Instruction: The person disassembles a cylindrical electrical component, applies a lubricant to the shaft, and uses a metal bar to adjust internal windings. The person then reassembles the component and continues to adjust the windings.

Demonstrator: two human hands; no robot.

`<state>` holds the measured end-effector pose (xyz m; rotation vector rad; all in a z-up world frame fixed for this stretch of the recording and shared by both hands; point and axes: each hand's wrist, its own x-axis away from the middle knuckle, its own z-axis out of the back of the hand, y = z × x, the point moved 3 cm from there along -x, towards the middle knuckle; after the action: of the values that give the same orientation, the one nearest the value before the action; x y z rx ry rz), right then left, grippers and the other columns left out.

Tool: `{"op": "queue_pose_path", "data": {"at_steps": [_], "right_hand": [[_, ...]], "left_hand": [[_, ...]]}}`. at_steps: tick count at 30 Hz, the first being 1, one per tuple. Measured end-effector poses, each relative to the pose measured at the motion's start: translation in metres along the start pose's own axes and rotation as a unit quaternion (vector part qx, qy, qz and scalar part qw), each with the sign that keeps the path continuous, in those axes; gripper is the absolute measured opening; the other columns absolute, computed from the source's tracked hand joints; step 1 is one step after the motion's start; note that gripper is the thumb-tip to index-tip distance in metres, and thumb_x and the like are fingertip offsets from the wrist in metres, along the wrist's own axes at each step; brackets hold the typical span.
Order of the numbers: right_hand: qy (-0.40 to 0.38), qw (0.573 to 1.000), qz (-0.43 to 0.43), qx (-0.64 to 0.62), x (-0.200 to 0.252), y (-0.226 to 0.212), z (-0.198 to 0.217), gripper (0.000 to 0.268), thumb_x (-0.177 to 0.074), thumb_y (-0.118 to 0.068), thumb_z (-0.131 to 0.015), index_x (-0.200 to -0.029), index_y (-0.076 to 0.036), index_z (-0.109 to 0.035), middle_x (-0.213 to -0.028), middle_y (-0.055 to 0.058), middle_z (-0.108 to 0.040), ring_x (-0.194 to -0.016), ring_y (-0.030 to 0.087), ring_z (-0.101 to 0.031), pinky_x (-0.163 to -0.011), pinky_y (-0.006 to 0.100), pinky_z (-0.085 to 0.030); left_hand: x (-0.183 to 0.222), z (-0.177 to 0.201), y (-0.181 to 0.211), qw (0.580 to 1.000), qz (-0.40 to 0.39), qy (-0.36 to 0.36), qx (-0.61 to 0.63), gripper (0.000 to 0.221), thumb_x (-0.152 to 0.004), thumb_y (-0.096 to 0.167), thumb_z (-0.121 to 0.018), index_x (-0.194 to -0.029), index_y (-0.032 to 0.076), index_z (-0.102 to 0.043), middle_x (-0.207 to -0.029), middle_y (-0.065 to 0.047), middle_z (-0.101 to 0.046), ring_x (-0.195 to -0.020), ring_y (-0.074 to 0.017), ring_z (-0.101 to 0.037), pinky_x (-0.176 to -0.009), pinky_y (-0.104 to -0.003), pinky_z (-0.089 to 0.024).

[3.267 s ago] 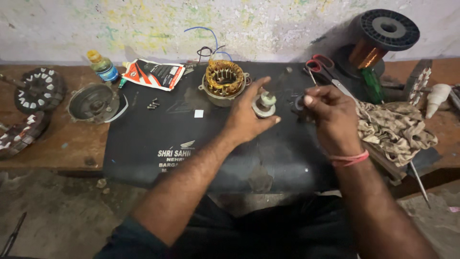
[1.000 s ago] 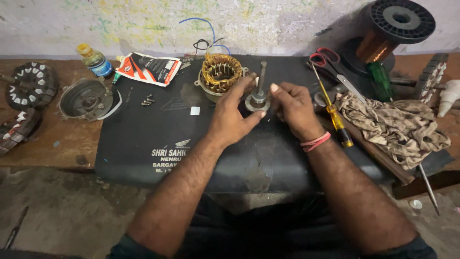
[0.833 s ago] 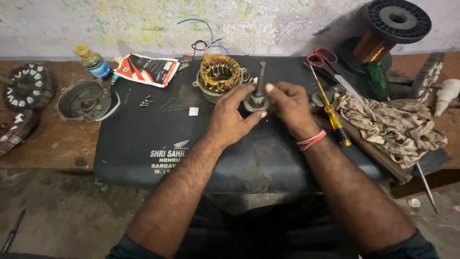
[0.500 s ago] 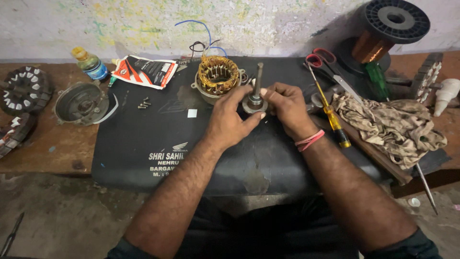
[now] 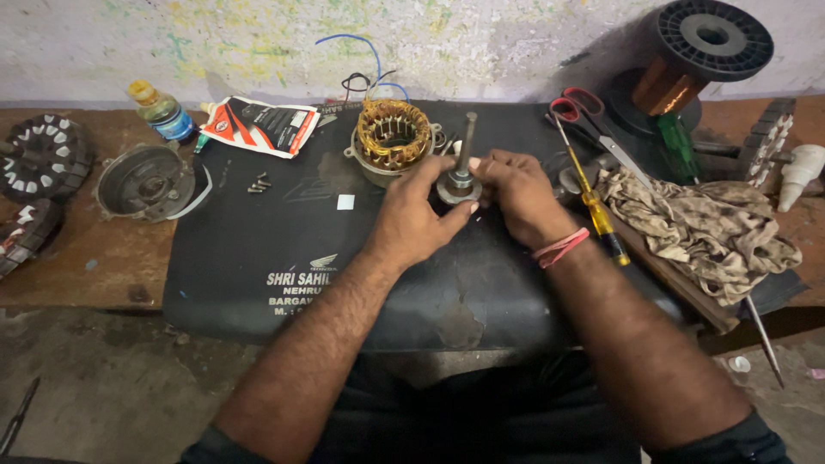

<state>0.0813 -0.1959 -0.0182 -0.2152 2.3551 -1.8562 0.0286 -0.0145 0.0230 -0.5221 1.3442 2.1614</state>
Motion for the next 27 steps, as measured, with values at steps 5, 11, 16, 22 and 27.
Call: {"op": "queue_pose_path", "data": {"at_steps": [5, 11, 16, 22, 27], "right_hand": [[0.006, 0.999, -0.034, 0.004, -0.004, -0.004, 0.001, 0.017, -0.091, -0.014, -0.063, -0.077, -0.007, -0.064, -0.068, 0.002, -0.06, -0.059, 0.014, -0.053, -0.056, 0.03, -0.043], [0.018, 0.999, -0.026, 0.021, -0.015, 0.0, 0.001, 0.017, -0.089, -0.01, -0.062, -0.073, -0.005, -0.062, -0.066, 0.003, -0.057, -0.057, 0.015, -0.051, -0.054, 0.032, -0.041], [0.034, 0.998, -0.046, 0.022, -0.022, 0.0, -0.002, 0.015, -0.086, -0.009, -0.059, -0.073, -0.004, -0.064, -0.065, 0.003, -0.057, -0.054, 0.015, -0.049, -0.05, 0.033, -0.037], [-0.011, 0.999, -0.013, -0.037, -0.011, 0.003, -0.002, 0.015, -0.091, -0.011, -0.063, -0.077, -0.005, -0.064, -0.07, 0.002, -0.062, -0.06, 0.012, -0.053, -0.057, 0.029, -0.041], [-0.023, 1.0, 0.014, -0.007, -0.01, 0.008, 0.005, 0.017, -0.093, -0.012, -0.064, -0.077, -0.005, -0.062, -0.069, -0.001, -0.056, -0.061, 0.01, -0.048, -0.057, 0.028, -0.038]], "left_hand": [[-0.001, 0.0, 0.003, 1.0, 0.009, -0.016, -0.008, 0.054, -0.079, 0.018, -0.085, -0.124, 0.002, -0.06, -0.116, -0.016, -0.071, -0.11, -0.0316, -0.071, -0.095, -0.041, -0.057], [0.0, 0.0, 0.0, 1.0, -0.001, -0.018, -0.002, 0.057, -0.08, 0.02, -0.086, -0.127, 0.002, -0.059, -0.117, -0.016, -0.07, -0.112, -0.0323, -0.07, -0.097, -0.041, -0.056], [-0.002, 0.001, -0.002, 0.999, 0.0, -0.026, -0.018, 0.057, -0.081, 0.021, -0.087, -0.127, 0.002, -0.06, -0.116, -0.017, -0.07, -0.111, -0.0336, -0.07, -0.096, -0.042, -0.055], [0.005, -0.002, 0.0, 0.999, -0.039, 0.006, -0.033, 0.061, -0.083, 0.02, -0.084, -0.133, 0.003, -0.054, -0.12, -0.02, -0.067, -0.111, -0.0389, -0.068, -0.093, -0.044, -0.056], [0.009, -0.006, -0.003, 0.999, -0.037, 0.001, -0.037, 0.053, -0.084, 0.024, -0.086, -0.124, 0.006, -0.056, -0.111, -0.017, -0.07, -0.104, -0.0378, -0.072, -0.086, -0.044, -0.058]]}}
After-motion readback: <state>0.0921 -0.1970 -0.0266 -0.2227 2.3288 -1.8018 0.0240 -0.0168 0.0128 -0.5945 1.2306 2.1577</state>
